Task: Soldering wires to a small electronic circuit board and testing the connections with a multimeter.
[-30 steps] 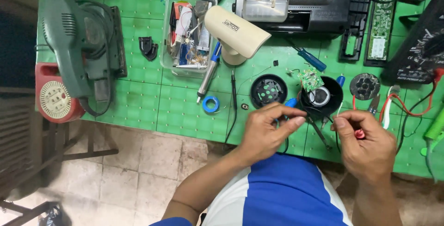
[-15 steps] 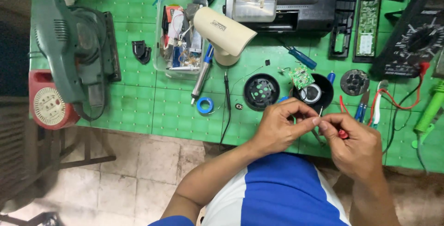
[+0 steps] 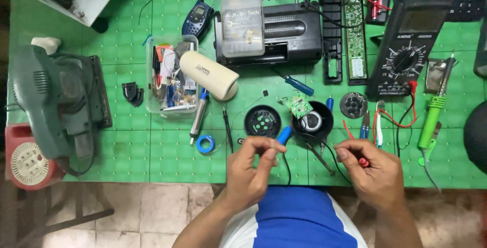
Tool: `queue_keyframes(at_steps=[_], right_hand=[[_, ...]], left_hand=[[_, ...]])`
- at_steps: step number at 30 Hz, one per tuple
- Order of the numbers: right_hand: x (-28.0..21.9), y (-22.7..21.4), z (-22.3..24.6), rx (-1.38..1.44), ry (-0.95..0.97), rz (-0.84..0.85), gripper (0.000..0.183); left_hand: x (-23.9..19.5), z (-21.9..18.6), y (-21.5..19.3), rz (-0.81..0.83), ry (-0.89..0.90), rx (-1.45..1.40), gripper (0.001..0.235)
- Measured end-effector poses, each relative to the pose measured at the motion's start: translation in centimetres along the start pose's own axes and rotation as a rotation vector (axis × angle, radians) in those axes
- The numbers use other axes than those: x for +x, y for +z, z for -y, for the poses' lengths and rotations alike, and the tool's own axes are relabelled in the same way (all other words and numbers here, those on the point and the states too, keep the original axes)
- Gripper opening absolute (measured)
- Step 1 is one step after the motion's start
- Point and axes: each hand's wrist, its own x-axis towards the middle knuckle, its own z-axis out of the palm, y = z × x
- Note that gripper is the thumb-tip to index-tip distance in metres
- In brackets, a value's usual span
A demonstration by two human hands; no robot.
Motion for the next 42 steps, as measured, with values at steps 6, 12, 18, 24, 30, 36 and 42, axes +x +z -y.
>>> queue_keyframes(at_steps=[6, 12, 18, 24, 30, 36, 42], right_hand=[[0.6, -0.7, 0.1, -0.008, 0.039, -0.026, 0.011], [0.6, -0.8, 0.1, 0.009, 0.120, -0.054, 0.008], [-0.1, -0.4, -1.0, 0.040, 0.255, -0.001, 0.015], [-0.6, -0.1, -1.8, 0.035, 0.174, 0.066, 0.017], [-1.5, 1.2, -5.8, 0.170, 0.224, 0.018, 0.016], [-1.5, 1.4, -9.7, 0.041, 0.168, 0.073, 0.024], [-1.6, 1.5, -8.7, 0.028, 0.185, 0.067, 0.021]], left_hand=[[-1.9, 0.4, -6.2, -0.347, -0.094, 0.186, 0.008], [-0.5, 1.7, -11.7, -0.607, -0.139, 0.297, 0.005], [2.0, 3.7, -17.1, -0.589, -0.156, 0.466, 0.011], [5.0, 3.7, -19.2, -0.482, -0.042, 0.623, 0.013], [7.3, 4.5, -20.4, -0.444, -0.009, 0.699, 0.011], [8.5, 6.9, -21.6, -0.407, -0.091, 0.792, 0.017], [8.7, 11.1, -23.1, -0.404, 0.003, 1.159, 0.015]])
